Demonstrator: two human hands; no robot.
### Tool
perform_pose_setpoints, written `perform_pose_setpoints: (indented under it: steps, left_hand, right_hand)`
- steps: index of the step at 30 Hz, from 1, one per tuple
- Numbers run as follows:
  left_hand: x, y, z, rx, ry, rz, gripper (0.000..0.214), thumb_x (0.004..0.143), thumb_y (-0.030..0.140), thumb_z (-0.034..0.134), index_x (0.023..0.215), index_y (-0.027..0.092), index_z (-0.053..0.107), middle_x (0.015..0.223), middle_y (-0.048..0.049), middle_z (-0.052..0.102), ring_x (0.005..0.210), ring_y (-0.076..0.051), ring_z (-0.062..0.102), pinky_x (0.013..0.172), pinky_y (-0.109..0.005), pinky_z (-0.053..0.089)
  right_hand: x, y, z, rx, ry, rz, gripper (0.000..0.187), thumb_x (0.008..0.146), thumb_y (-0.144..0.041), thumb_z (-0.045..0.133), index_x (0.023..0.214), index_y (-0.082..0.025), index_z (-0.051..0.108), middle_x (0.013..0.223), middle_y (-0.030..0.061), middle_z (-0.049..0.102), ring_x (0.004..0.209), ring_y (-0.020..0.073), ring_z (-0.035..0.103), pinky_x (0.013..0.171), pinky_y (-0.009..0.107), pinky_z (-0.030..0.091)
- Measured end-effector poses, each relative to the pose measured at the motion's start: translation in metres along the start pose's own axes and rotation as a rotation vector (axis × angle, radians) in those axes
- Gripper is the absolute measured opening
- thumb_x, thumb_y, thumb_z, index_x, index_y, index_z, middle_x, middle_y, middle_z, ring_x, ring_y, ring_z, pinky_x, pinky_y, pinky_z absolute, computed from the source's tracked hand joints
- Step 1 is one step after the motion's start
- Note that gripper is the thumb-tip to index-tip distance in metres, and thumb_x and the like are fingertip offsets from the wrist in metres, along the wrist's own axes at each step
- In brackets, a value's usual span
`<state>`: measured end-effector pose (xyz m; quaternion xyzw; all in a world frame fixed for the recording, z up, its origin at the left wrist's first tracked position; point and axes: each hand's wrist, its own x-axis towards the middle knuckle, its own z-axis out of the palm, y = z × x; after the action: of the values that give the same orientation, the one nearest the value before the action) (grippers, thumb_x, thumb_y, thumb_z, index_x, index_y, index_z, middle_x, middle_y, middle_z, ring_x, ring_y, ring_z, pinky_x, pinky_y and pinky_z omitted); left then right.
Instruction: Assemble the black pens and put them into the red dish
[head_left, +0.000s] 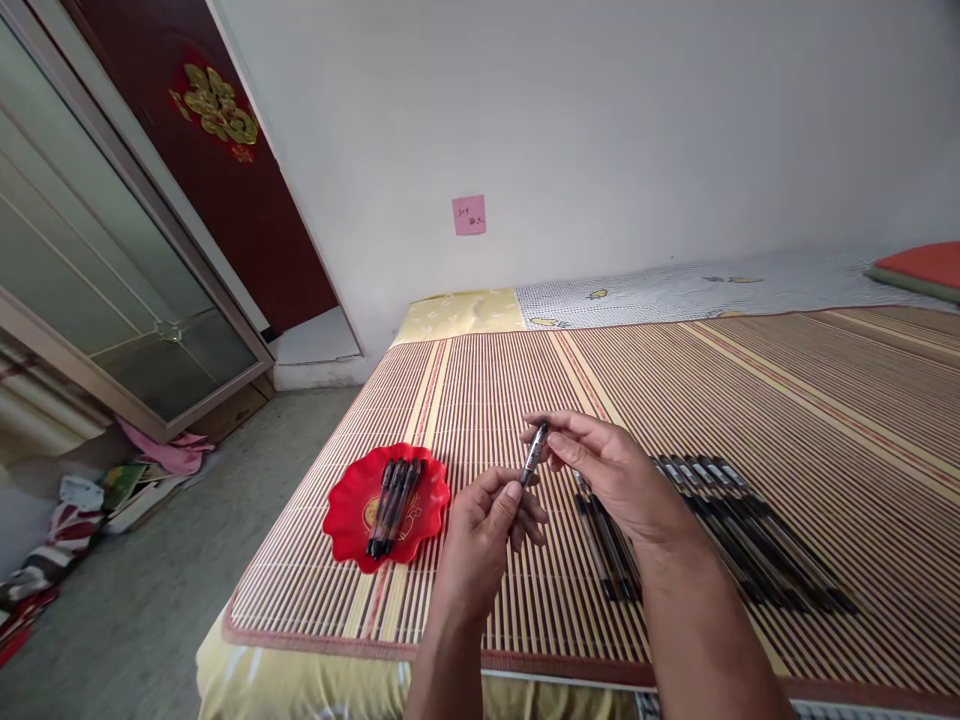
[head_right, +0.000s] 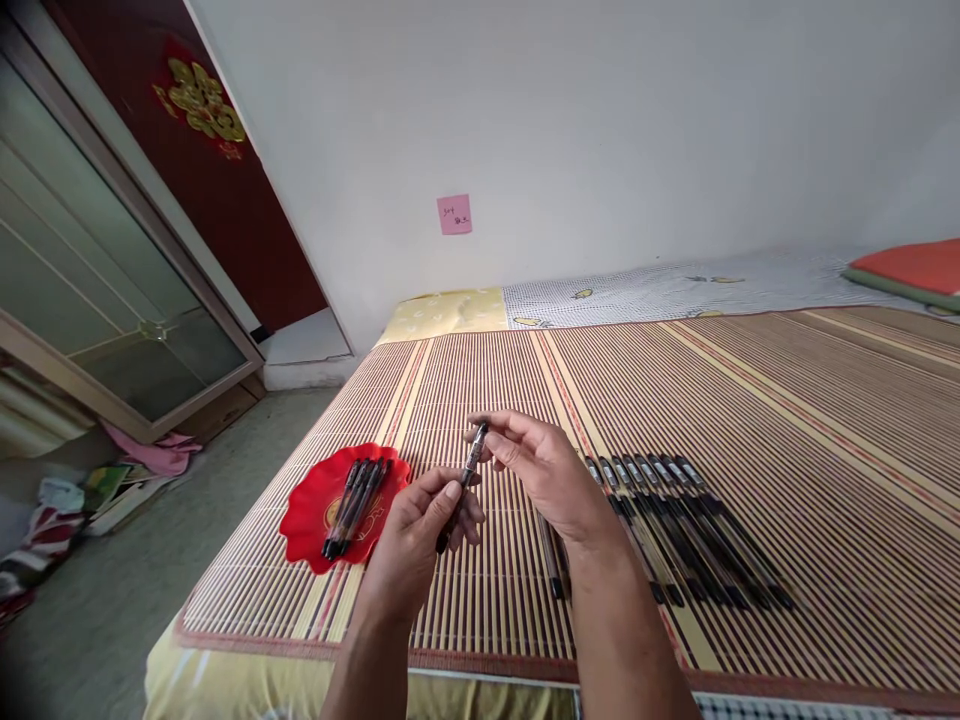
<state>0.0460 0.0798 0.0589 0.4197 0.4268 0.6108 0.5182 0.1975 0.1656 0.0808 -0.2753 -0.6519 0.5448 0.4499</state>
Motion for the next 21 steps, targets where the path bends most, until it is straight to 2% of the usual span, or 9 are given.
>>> perform_pose_setpoints:
  steps: [4, 13, 18, 21]
  left_hand:
    - [-0.001, -0.001, 0.001, -0.053, -0.038, -0.019, 0.031, 0.09, 0.044, 0.071, 0.093, 0.013, 0.067, 0.07, -0.0029, 0.07, 0.052, -0.008, 0.058, 0.049, -0.019, 0.033]
    - [-0.002, -0.005, 0.007, -0.108, 0.005, -0.002, 0.032, 0.085, 0.043, 0.075, 0.088, 0.013, 0.065, 0.067, -0.0023, 0.069, 0.048, -0.007, 0.055, 0.047, -0.019, 0.031]
    - [-0.003, -0.003, 0.008, -0.083, -0.046, -0.042, 0.036, 0.085, 0.046, 0.074, 0.095, 0.015, 0.06, 0.07, -0.0041, 0.073, 0.051, -0.01, 0.062, 0.049, -0.019, 0.037]
    - [-0.001, 0.0, -0.005, -0.016, -0.042, -0.085, 0.035, 0.084, 0.046, 0.074, 0.091, 0.017, 0.056, 0.074, -0.0057, 0.075, 0.056, -0.014, 0.068, 0.052, -0.021, 0.043]
  right_hand:
    - [0.001, 0.006, -0.001, 0.067, -0.01, 0.0, 0.024, 0.092, -0.038, 0.07, 0.111, -0.025, 0.074, 0.104, 0.0059, 0.076, 0.093, 0.0187, 0.07, 0.085, 0.033, 0.056]
    - [-0.002, 0.005, -0.003, 0.044, -0.007, -0.004, 0.02, 0.092, -0.036, 0.071, 0.106, -0.023, 0.075, 0.1, 0.0045, 0.074, 0.09, 0.0168, 0.069, 0.084, 0.031, 0.055]
    - [0.002, 0.009, 0.002, 0.012, 0.003, 0.053, 0.023, 0.089, -0.038, 0.071, 0.104, -0.021, 0.075, 0.089, 0.0034, 0.073, 0.082, 0.0162, 0.068, 0.08, 0.032, 0.056]
    - [0.005, 0.013, 0.003, -0.066, 0.034, 0.102, 0.035, 0.089, -0.043, 0.071, 0.114, -0.02, 0.073, 0.091, 0.0061, 0.074, 0.079, 0.0179, 0.069, 0.078, 0.036, 0.058]
